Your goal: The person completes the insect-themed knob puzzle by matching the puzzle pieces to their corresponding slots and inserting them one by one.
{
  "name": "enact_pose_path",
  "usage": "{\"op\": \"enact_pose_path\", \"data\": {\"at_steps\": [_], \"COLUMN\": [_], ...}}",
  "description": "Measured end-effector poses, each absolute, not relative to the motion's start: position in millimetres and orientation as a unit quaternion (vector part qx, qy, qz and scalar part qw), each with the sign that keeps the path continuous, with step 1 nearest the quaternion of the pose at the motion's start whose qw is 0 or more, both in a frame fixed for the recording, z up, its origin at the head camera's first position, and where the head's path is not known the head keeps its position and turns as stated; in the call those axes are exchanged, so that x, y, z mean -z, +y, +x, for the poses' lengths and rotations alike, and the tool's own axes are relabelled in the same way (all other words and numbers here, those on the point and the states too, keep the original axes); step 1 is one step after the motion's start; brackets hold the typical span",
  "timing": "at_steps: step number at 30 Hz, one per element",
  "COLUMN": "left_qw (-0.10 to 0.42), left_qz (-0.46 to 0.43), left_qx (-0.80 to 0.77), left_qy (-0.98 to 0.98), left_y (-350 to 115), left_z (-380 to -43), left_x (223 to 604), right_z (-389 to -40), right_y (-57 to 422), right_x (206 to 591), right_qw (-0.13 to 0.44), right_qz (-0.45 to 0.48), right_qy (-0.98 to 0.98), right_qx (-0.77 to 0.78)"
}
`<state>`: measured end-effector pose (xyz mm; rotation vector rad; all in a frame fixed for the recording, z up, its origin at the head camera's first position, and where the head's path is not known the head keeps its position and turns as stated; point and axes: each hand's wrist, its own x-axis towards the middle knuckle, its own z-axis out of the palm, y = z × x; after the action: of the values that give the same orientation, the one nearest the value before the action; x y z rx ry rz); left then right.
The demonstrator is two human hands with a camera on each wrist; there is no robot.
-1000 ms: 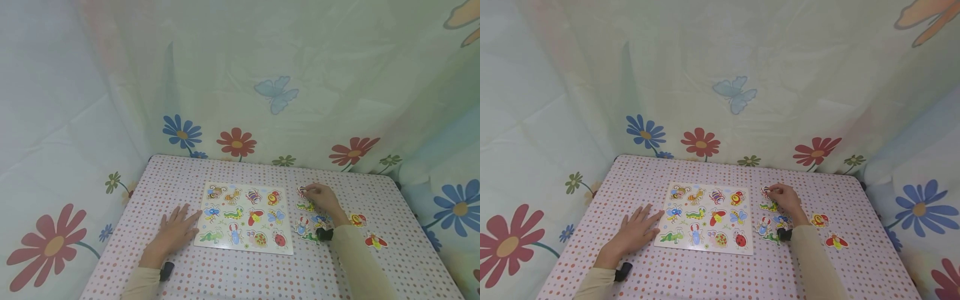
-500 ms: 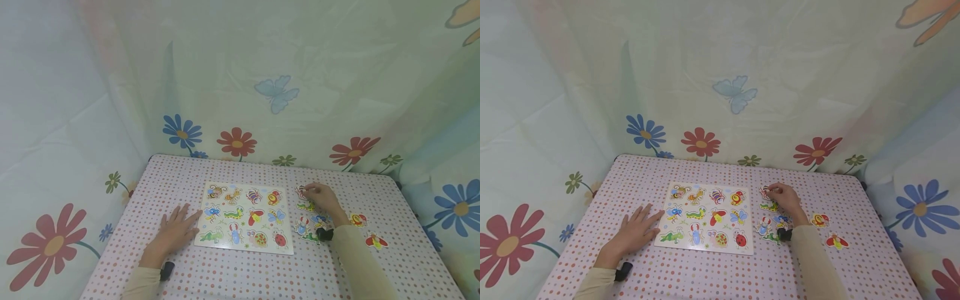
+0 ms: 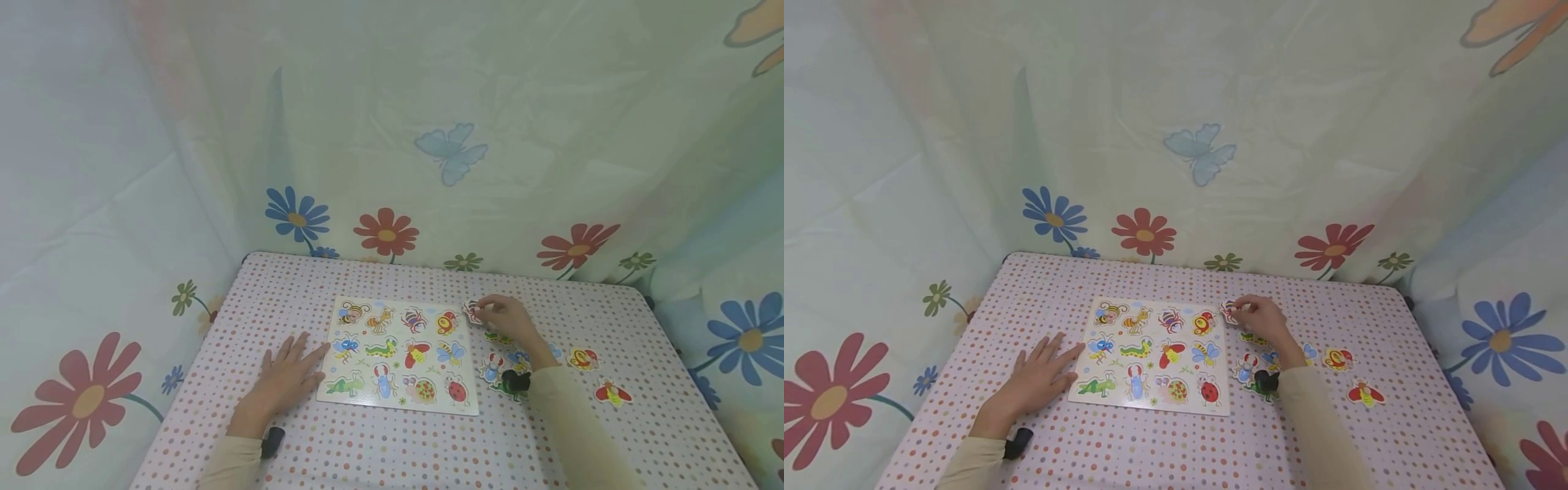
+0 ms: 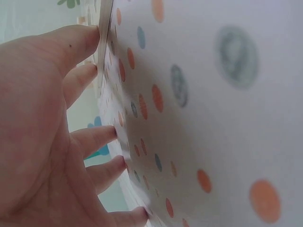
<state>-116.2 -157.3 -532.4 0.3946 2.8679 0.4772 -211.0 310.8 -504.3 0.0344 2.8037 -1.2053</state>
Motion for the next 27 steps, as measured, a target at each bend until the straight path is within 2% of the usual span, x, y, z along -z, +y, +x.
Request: {"op": "enact_pose_path", "data": {"at_steps": [7, 19, 27], "left_qw": [0.103, 0.107, 0.103], "left_qz": [0.132, 0.131, 0.131], "left_qx": [-0.161, -0.166, -0.164], "left_qy": [0.973, 0.971, 0.972], "left_y": [-158, -158, -158], "left_z": [-115, -116, -117], "left_x": [531, 532, 534], "right_z": [-214, -222, -223], "right_y": [288, 237, 210], "right_x": [499, 503, 504], "right_qw": [0.03, 0.067, 0.08], "right_qz": [-0.048, -0.051, -0.095], "right_qy": [0.915, 0.92, 0.916], "right_qx": [0.4, 0.383, 0.381]}}
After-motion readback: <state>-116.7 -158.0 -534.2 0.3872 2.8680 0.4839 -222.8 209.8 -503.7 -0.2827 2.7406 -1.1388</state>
